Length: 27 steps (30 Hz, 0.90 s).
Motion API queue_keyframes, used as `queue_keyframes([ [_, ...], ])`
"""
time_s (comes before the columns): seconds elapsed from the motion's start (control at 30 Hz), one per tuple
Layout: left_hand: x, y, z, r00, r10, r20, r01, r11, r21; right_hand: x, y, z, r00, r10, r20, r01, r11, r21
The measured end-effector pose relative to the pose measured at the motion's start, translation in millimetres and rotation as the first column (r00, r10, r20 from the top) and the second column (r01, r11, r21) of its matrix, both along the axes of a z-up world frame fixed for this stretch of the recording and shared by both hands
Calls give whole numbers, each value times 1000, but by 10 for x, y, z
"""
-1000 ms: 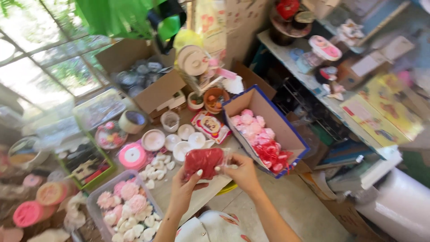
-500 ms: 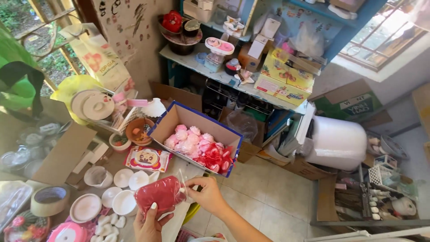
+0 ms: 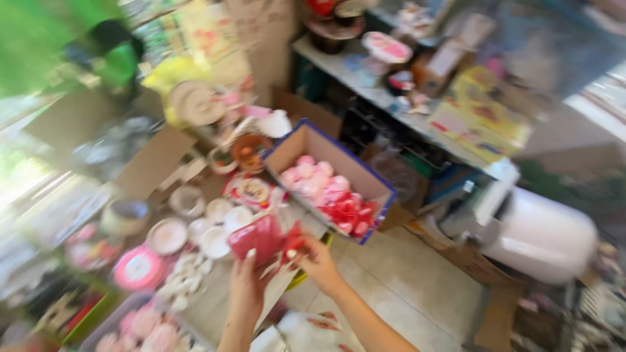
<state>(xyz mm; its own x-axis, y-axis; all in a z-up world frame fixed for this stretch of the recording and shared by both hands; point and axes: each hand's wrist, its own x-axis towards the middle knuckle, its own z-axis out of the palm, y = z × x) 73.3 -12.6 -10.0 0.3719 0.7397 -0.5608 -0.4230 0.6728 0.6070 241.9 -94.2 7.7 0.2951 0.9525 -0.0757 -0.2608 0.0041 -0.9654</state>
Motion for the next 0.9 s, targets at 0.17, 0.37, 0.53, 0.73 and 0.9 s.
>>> queue_keyframes([
  [0.17, -428, 128, 4, 970, 127, -205, -123, 992, 36, 445, 534, -323, 954, 127, 270, -81, 981, -175],
  [0.37, -827, 137, 235, 909, 360, -212, -332, 930, 159, 998, 1369, -1030, 374, 330, 867, -238, 938, -254],
  [0.53, -961, 74, 208, 893, 400, -205, -348, 904, 249, 637, 1539, -129, 346, -35, 938, -264, 955, 132],
  [0.73, -867, 25, 527, 966, 192, -174, -142, 954, 265, -49, 1223, 782, 860, 499, -108, -506, 861, -52],
  [0.9, -888, -2, 656, 990, 113, 82, -126, 976, 178, -401, 1085, 957, 794, 596, -121, -605, 795, -46],
])
